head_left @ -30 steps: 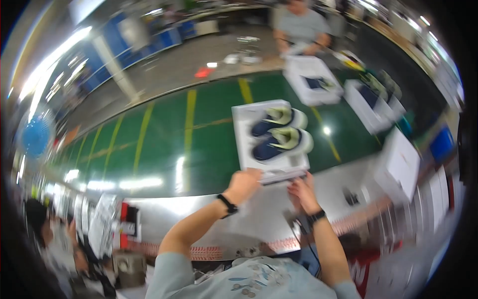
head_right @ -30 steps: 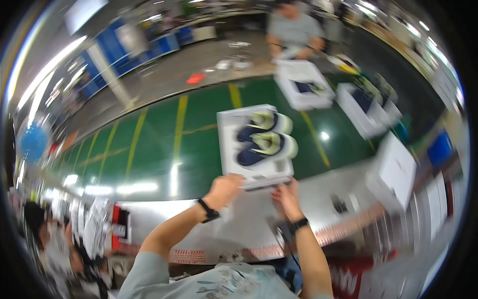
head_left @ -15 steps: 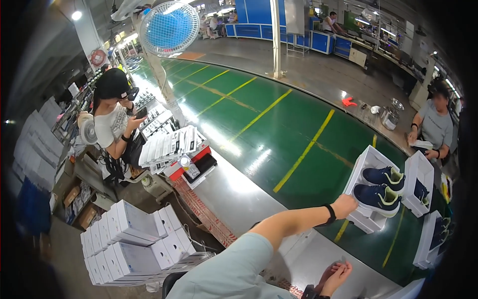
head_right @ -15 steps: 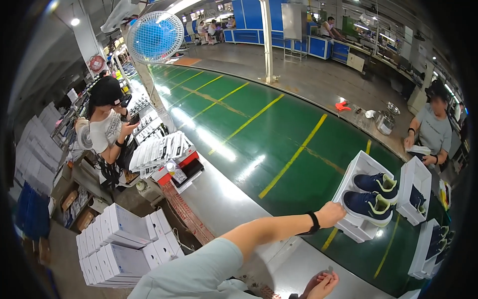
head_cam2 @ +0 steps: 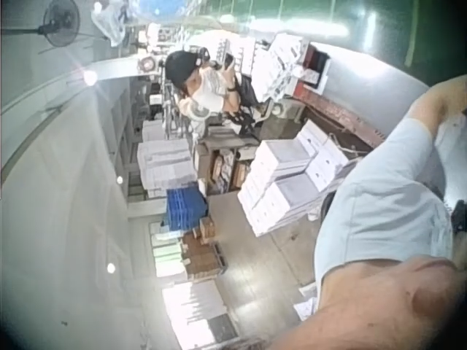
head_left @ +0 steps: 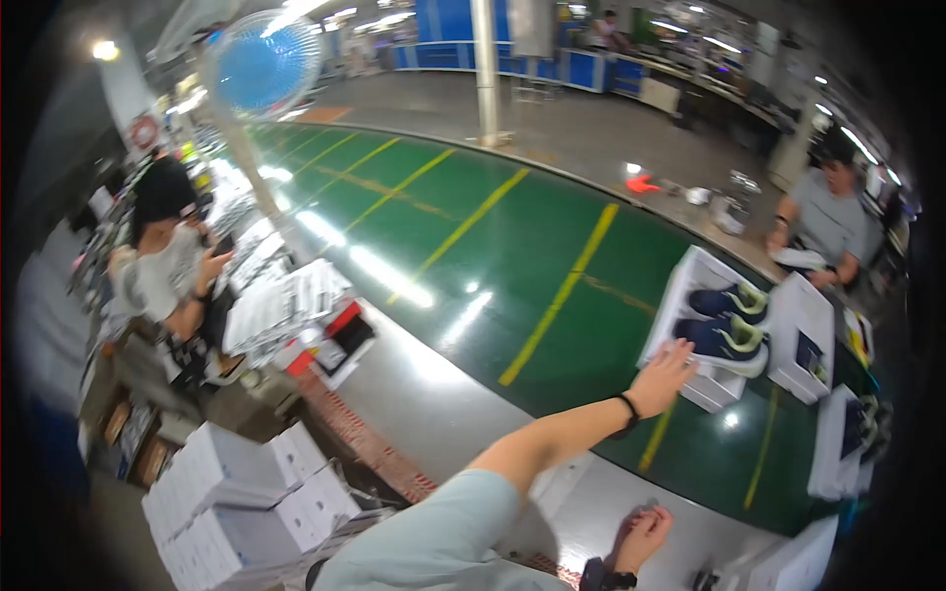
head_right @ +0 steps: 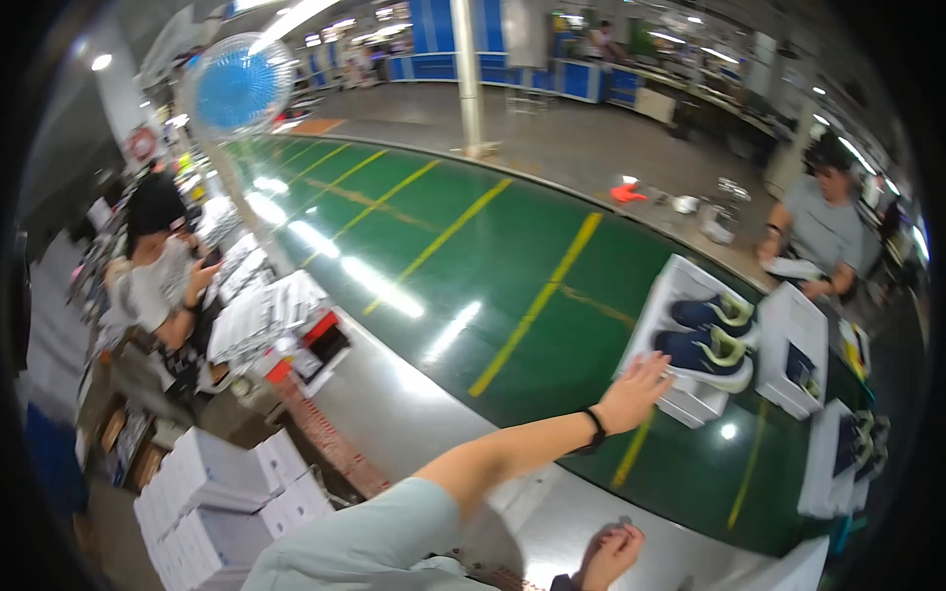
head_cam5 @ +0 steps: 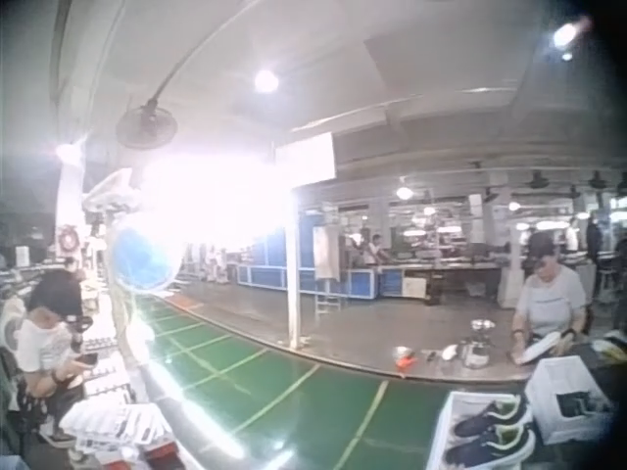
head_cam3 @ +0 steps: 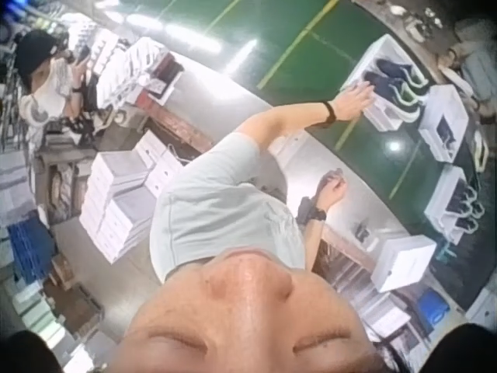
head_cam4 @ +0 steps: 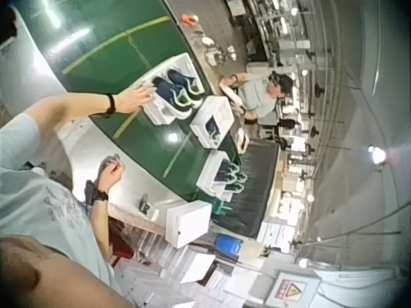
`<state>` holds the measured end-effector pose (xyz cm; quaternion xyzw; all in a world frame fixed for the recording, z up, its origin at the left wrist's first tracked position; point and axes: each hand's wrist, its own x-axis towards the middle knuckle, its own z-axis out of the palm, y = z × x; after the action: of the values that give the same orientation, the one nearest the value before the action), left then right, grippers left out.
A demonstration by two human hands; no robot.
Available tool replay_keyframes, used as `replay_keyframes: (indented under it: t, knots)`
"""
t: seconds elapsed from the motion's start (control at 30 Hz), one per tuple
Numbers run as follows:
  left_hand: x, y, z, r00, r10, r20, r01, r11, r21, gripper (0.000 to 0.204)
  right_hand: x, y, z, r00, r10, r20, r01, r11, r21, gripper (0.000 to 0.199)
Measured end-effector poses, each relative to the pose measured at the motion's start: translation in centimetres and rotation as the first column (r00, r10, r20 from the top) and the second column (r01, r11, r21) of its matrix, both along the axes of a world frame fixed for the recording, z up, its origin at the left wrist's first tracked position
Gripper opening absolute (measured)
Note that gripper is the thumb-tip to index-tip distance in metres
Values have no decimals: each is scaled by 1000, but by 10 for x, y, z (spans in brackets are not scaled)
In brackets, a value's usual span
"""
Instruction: Pack shoes into boxes and check labels on a manufacturing line.
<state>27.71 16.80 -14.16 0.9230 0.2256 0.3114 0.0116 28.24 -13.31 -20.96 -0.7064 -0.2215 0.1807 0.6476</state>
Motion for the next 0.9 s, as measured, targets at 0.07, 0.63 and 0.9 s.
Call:
replay_keyframes:
  t: [0.07, 0.63, 0.9]
  knots:
    - [-2, -47, 4, 987, -152, 55, 160, 967, -197, 74, 4, -7, 9, 992, -6, 125, 20, 994, -111, 15]
    - [-90, -213, -18, 846, -528, 77, 525, 800, -291, 27, -2, 42, -2, 866, -24, 500, -29, 995, 98, 8]
    - [-110, -206, -4, 908, -417, -30, 406, 897, -175, 26, -37, 93, 12, 764, 43, 644, 3, 998, -70, 8]
